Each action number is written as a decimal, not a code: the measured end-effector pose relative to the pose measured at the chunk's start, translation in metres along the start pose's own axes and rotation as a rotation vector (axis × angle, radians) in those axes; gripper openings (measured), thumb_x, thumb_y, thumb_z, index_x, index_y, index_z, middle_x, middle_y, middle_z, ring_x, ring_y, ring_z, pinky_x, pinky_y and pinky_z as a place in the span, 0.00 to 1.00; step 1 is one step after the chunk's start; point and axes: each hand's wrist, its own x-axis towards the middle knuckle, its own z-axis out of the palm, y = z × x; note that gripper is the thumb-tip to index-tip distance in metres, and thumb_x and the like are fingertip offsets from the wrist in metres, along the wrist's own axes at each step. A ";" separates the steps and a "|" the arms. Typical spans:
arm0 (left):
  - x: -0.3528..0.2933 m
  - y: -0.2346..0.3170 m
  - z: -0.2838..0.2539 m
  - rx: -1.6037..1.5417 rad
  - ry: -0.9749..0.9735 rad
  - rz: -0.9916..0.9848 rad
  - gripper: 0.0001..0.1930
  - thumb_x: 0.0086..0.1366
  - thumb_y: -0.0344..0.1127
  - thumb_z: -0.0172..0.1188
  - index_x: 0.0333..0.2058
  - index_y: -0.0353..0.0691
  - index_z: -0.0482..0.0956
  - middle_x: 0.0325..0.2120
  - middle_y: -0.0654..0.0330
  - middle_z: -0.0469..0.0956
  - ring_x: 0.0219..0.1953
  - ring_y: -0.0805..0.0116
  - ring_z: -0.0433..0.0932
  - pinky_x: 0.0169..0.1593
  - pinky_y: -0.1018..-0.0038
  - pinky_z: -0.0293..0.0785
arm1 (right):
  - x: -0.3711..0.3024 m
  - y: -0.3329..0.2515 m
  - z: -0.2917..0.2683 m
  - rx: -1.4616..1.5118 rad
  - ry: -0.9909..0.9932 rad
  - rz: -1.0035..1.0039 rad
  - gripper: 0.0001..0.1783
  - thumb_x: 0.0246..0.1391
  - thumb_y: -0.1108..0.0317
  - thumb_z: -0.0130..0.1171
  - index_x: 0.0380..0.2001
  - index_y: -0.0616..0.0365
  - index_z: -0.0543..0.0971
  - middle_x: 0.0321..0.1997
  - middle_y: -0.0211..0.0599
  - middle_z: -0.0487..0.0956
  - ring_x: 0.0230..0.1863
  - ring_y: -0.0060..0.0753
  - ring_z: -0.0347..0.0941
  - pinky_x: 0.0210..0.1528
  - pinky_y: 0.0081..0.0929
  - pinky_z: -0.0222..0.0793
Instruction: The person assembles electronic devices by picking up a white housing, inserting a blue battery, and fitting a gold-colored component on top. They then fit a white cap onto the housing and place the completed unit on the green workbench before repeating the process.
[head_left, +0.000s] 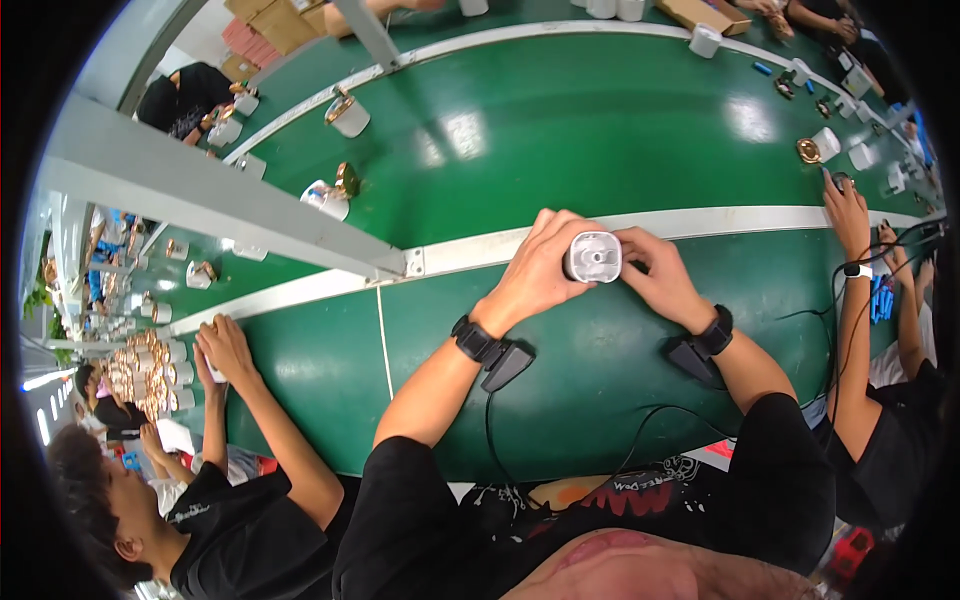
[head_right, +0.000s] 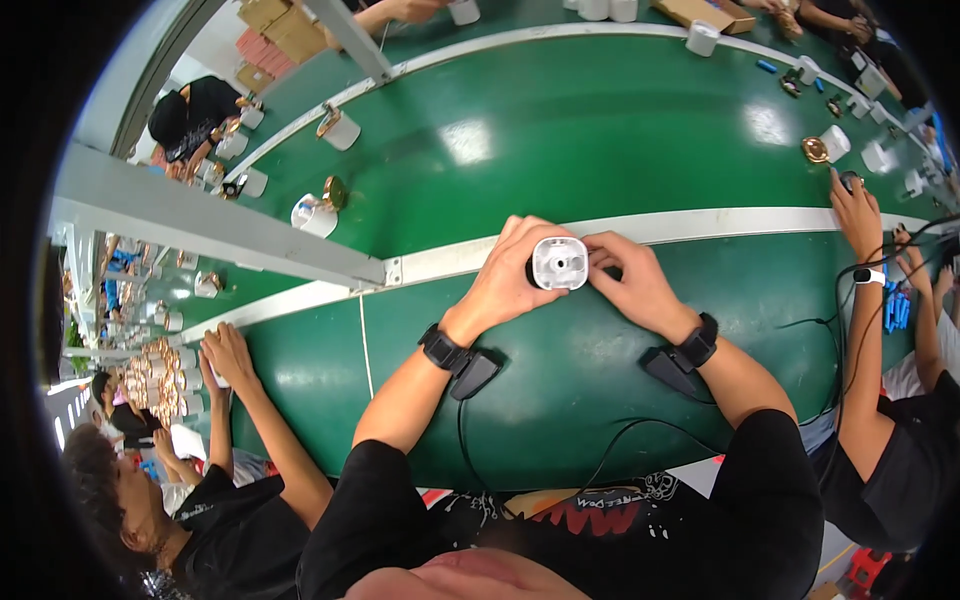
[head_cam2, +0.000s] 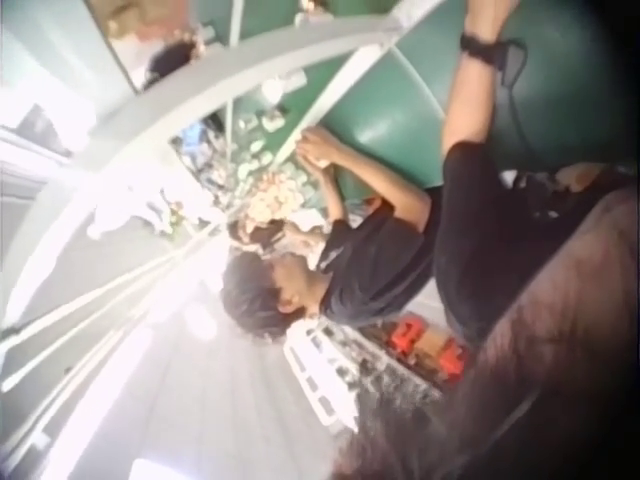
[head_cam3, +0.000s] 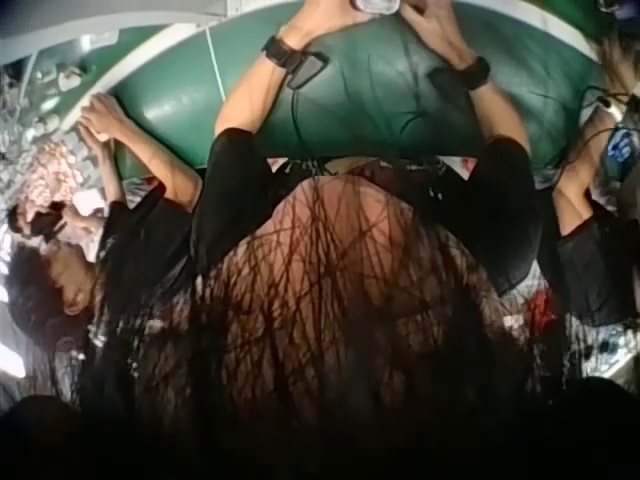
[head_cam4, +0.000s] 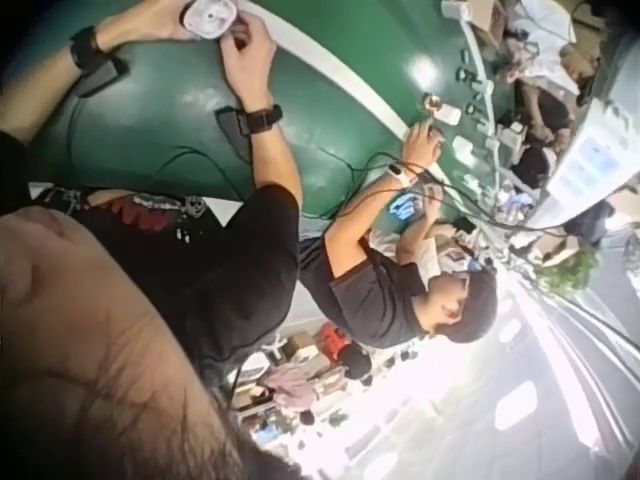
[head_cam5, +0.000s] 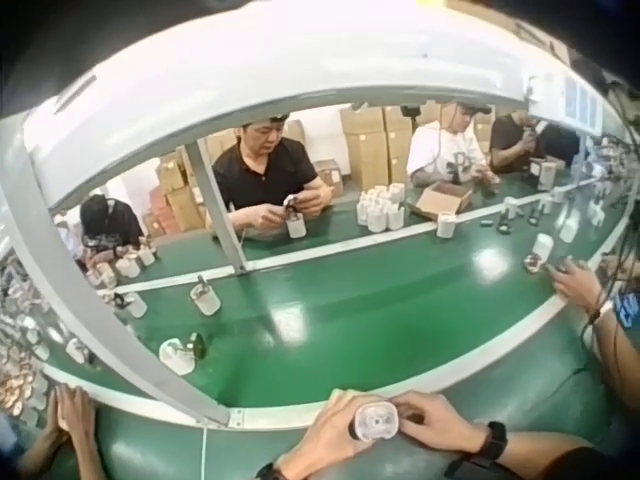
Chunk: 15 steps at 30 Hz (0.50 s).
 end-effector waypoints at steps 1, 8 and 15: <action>-0.001 0.000 0.000 0.002 -0.016 -0.027 0.33 0.39 0.26 0.74 0.48 0.43 0.75 0.43 0.60 0.75 0.45 0.54 0.70 0.51 0.63 0.71 | 0.000 0.001 0.000 -0.011 0.019 -0.003 0.18 0.57 0.79 0.56 0.51 0.67 0.73 0.44 0.38 0.80 0.46 0.24 0.77 0.50 0.25 0.73; 0.002 0.003 0.003 0.047 -0.051 -0.158 0.35 0.39 0.29 0.76 0.50 0.40 0.73 0.43 0.58 0.75 0.46 0.55 0.71 0.51 0.63 0.71 | 0.000 -0.003 -0.001 -0.047 0.013 -0.035 0.17 0.57 0.79 0.56 0.50 0.69 0.74 0.44 0.38 0.78 0.43 0.25 0.77 0.48 0.25 0.74; 0.002 0.000 0.002 0.090 -0.065 -0.178 0.36 0.40 0.32 0.76 0.51 0.39 0.72 0.44 0.57 0.74 0.47 0.54 0.71 0.51 0.63 0.71 | 0.004 -0.001 0.000 -0.035 0.039 -0.042 0.16 0.56 0.79 0.58 0.48 0.69 0.75 0.43 0.40 0.78 0.41 0.27 0.78 0.46 0.26 0.76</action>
